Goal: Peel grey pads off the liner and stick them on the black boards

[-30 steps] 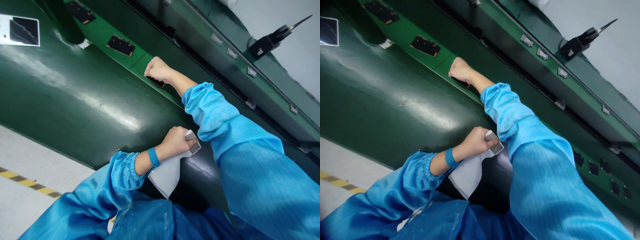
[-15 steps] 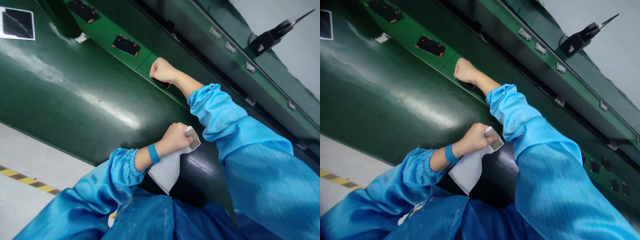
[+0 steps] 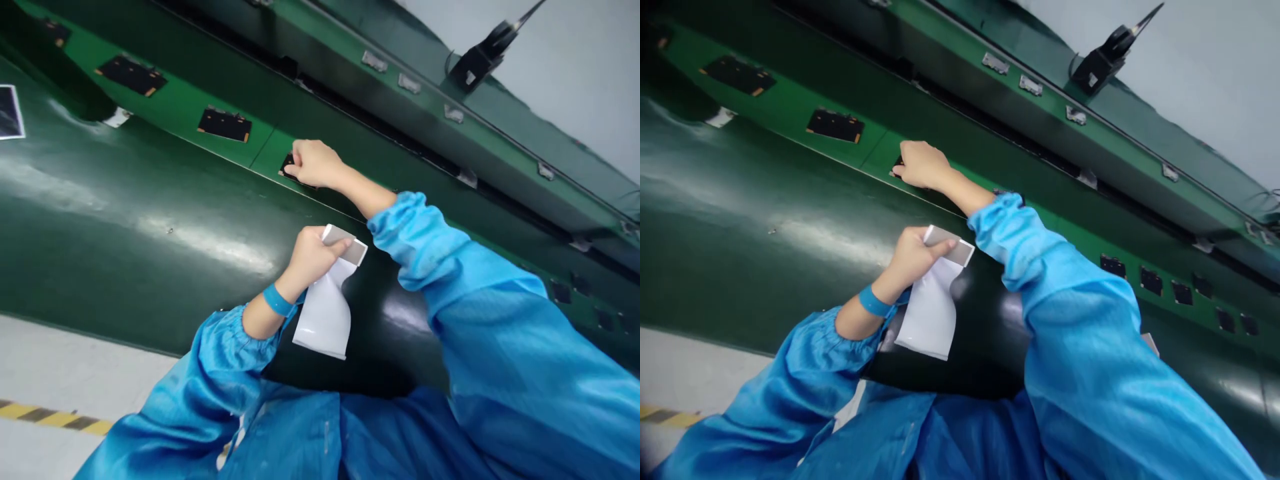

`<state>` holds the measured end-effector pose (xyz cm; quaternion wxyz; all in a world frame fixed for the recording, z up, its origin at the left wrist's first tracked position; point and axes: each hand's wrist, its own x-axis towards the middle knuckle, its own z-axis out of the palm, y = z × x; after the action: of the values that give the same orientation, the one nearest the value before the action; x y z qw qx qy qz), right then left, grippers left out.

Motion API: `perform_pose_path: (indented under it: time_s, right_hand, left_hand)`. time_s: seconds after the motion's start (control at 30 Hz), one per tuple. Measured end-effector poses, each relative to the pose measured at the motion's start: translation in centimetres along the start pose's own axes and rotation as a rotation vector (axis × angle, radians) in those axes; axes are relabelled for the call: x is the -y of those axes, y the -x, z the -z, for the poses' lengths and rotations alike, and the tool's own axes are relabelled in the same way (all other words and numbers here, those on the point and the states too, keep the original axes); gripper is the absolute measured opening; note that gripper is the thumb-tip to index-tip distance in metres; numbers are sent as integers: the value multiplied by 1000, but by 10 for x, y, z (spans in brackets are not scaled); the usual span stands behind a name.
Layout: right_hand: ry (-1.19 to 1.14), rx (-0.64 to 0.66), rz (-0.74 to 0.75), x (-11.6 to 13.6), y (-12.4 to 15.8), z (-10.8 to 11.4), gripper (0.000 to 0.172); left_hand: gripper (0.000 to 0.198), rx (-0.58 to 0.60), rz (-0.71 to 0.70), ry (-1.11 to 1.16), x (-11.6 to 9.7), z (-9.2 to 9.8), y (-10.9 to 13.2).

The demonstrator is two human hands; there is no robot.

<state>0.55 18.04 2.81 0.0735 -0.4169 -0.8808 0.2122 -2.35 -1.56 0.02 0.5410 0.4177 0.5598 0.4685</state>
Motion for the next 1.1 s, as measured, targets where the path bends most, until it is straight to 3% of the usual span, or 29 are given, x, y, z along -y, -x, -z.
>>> perform_pose_path:
  time_s: [0.1,0.2,0.33,0.53,0.7,0.83,0.93,1.1]
  right_hand:
    - [-287,-12,106,-32,71,22,14]
    - [-488,30,71,-49,143,31,16]
    - [-522,-46,38,-42,193,22,12]
    - [-372,-236,89,-31,199,10,9]
    - [-162,-369,277,-37,205,-1,20]
    - [-278,-450,223,-38,207,-4,18]
    - [-402,-384,145,-35,205,-2,4]
    - [-355,-277,82,-28,201,-1,19]
  left_hand:
    - [25,-97,-8,53,-4,1,-3]
    - [25,-132,-25,53,-6,-1,-1]
    - [25,-146,-41,-2,-4,-2,1]
    - [27,-148,-51,-52,-2,-2,0]
    - [27,-147,-38,-48,-2,-2,1]
    - [27,-137,-10,-12,-3,-2,0]
    - [27,-126,-4,-7,-3,-2,0]
    - [27,-104,0,-29,-3,-3,1]
